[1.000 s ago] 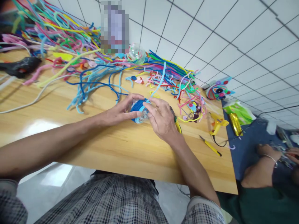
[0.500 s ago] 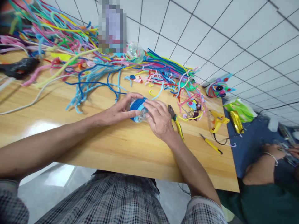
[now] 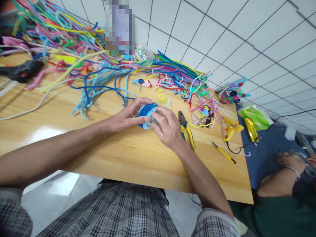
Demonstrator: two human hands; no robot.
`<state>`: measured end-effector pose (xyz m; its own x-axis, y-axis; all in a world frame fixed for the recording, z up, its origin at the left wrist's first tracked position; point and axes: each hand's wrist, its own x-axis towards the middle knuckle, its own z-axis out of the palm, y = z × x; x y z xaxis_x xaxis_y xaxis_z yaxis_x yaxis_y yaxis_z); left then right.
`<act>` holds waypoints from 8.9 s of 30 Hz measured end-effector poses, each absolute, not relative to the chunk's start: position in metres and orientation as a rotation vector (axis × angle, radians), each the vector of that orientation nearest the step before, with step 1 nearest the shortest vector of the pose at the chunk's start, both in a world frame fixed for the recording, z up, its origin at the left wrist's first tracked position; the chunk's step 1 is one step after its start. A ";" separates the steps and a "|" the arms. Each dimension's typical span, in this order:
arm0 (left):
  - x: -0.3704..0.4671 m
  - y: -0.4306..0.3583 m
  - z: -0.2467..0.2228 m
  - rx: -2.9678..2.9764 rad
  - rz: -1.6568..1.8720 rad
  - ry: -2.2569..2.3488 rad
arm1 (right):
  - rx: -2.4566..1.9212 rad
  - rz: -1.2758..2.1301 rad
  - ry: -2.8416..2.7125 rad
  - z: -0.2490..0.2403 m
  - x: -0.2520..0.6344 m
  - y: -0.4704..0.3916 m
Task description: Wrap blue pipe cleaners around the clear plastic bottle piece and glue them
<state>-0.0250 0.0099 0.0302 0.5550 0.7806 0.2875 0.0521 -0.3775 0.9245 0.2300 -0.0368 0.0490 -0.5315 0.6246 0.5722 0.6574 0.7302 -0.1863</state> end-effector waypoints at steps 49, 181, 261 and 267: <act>-0.025 0.011 0.026 1.971 0.974 0.630 | -1.032 0.030 -2.093 0.041 0.204 -0.045; -0.020 -0.017 0.006 2.040 1.259 0.793 | -0.899 0.075 -2.029 0.023 0.200 -0.052; -0.016 -0.002 0.010 1.962 1.057 0.784 | -1.111 0.086 -1.840 0.056 0.222 -0.051; -0.016 -0.001 0.009 2.045 1.102 0.717 | -1.046 0.091 -1.937 0.028 0.217 -0.057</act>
